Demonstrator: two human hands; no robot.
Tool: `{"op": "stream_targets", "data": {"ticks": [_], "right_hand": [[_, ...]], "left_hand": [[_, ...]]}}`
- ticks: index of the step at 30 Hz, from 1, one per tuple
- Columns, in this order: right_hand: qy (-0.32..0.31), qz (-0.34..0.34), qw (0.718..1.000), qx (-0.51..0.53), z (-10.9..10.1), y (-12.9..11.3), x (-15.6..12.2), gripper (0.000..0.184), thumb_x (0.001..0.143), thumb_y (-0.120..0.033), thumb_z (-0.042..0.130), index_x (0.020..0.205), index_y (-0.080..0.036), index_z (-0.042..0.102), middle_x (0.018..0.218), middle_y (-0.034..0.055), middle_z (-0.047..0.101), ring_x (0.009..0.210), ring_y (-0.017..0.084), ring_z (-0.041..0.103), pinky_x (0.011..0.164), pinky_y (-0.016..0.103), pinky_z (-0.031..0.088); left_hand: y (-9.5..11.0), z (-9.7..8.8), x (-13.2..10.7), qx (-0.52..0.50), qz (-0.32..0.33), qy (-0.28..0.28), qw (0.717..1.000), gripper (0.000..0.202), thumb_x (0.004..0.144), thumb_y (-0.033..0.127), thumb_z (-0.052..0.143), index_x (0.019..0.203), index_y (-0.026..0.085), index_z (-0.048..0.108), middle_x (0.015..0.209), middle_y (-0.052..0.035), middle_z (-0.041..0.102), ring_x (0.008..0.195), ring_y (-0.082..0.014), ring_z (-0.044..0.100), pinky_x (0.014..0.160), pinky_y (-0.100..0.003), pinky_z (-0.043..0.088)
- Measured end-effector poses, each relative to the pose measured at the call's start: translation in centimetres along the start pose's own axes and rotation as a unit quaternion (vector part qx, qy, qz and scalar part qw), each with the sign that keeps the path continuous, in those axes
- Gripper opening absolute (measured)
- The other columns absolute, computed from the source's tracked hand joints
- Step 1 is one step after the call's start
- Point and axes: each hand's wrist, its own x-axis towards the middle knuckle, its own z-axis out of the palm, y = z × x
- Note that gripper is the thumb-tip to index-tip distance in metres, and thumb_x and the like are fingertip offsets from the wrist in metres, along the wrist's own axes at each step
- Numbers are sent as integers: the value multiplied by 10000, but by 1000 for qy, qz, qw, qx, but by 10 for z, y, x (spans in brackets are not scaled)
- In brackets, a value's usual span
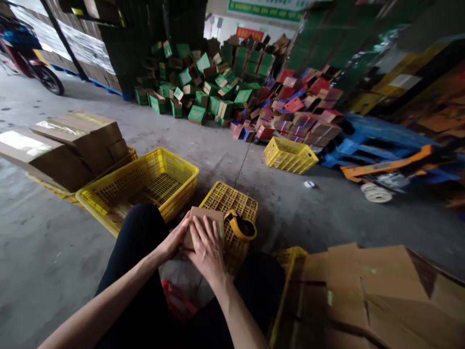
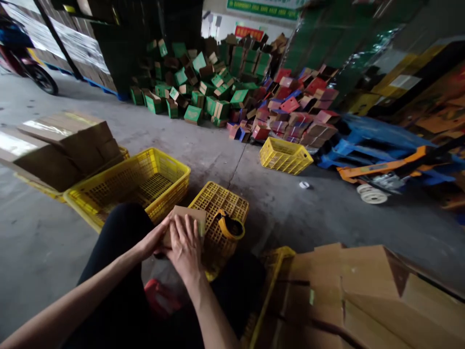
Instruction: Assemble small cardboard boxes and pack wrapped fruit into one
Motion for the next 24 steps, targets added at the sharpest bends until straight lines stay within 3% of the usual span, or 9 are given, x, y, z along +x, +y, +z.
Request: {"op": "stream_targets", "data": {"ticks": [3,5,6,9,13,17,22,24], "right_hand": [[-14,-2,999,33,-13,25,-28,932,831,-409,820,1605,-232,331,1640,99,385,1550,362,267,1253,595,269],[21,70,997,33,-18,40,-49,936,811,-462,828,1596,-280,352,1667,108,322,1553,433,206,1210,695,264],[45,107,992,47,-17,46,-58,938,826,-466,811,1607,-287,323,1673,119,304,1546,436,225,1192,688,306],[78,126,977,154,-9,48,-71,883,931,-404,694,1643,-287,185,1645,107,369,1486,336,410,1138,508,477],[98,131,955,248,-5,35,-59,775,960,-358,639,1629,-281,255,1558,78,512,1390,281,549,1093,420,534],[93,146,954,244,-28,28,-40,801,912,-400,710,1605,-270,331,1491,81,586,1340,286,599,1067,402,551],[96,122,957,247,-61,21,-18,750,919,-442,691,1581,-258,389,1464,92,612,1316,283,620,1068,397,546],[100,112,959,242,-71,16,-7,731,926,-481,671,1569,-246,414,1435,107,635,1289,289,641,1040,391,565]], "left_hand": [[8,0,-8,75,16,7,997,844,939,705,493,1626,262,286,1665,-41,336,1529,-300,331,1240,-441,306],[11,1,-10,113,15,26,993,831,946,692,485,1622,245,302,1641,-55,387,1515,-298,361,1252,-430,276],[12,1,-10,122,12,33,992,816,949,684,482,1613,237,326,1621,-64,422,1503,-300,382,1251,-431,277],[18,1,-12,121,14,58,991,772,937,654,524,1563,211,432,1572,-82,496,1483,-307,418,1241,-435,297],[33,0,-22,103,12,95,990,763,898,622,604,1508,174,508,1482,-112,596,1418,-328,499,1185,-458,391],[55,-1,-36,74,-24,90,993,837,887,594,648,1573,180,408,1441,-130,626,1213,-327,656,1000,-428,559],[88,-9,-59,27,69,39,997,972,862,496,735,1642,234,218,1419,-89,634,1128,-270,683,942,-355,577],[101,-16,-70,8,101,6,995,1065,826,450,797,1650,202,170,1393,-137,645,1047,-272,704,881,-353,600]]}}
